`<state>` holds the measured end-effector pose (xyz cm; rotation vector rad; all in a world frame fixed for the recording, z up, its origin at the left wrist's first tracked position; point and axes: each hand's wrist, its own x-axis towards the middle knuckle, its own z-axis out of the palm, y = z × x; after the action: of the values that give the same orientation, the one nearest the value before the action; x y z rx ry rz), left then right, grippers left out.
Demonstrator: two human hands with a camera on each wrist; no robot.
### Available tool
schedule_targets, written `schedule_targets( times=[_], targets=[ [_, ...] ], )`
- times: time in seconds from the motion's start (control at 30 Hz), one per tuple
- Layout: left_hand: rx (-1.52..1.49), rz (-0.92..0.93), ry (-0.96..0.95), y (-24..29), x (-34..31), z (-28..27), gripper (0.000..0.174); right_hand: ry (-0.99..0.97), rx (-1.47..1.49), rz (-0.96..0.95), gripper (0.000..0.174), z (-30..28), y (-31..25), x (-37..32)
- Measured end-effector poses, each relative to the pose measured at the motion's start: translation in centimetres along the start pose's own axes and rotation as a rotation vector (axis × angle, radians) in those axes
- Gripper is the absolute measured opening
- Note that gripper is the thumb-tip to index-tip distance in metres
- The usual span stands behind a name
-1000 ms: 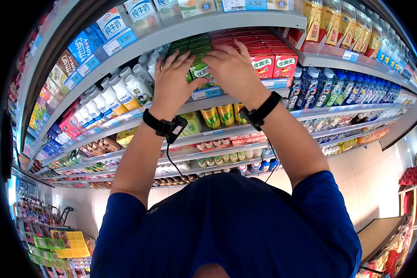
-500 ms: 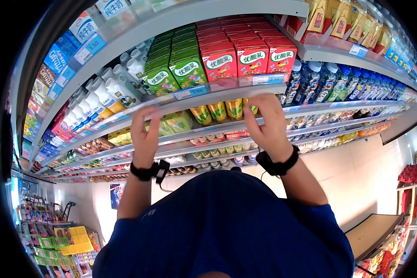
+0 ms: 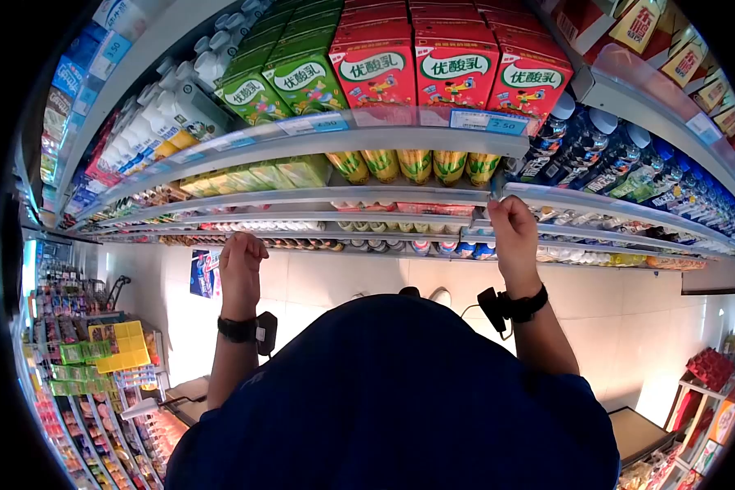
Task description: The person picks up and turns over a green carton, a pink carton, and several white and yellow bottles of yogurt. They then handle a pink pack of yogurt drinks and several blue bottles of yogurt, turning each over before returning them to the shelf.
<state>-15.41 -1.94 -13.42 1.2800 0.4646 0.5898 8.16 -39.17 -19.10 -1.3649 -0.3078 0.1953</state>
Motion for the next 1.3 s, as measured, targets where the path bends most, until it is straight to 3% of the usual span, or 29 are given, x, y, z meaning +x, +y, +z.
schedule_targets(
  times=[0.23, 0.53, 0.73, 1.0, 1.27, 1.3],
  targets=[
    [-0.026, 0.061, -0.049, 0.1, -2.4, -3.4, 0.022, -0.012, 0.127, 0.037, 0.029, 3.8, -1.8, -2.7],
    [-0.130, 0.056, -0.081, 0.8, -5.1, -12.7, 0.021, 0.077, -0.012, 0.002, 0.027, 10.6, -3.5, -12.3],
    [-0.212, -0.047, -0.116, 0.0, -6.6, -15.0, 0.024, 0.131, -0.107, -0.039, 0.027, 12.4, -5.0, -17.5],
    [-0.210, -0.055, -0.260, 0.0, -7.7, -13.3, 0.026, 0.237, -0.217, -0.064, 0.026, 9.4, -7.2, -20.8],
    [-0.196, -0.087, -0.299, -0.3, -7.0, -5.7, 0.027, 0.281, -0.162, -0.087, 0.031, 2.5, -7.4, -18.2],
    [-0.196, -0.093, -0.302, -0.4, -6.7, -4.0, 0.027, 0.274, -0.124, -0.156, 0.031, 1.4, -7.6, -17.2]
  ],
)
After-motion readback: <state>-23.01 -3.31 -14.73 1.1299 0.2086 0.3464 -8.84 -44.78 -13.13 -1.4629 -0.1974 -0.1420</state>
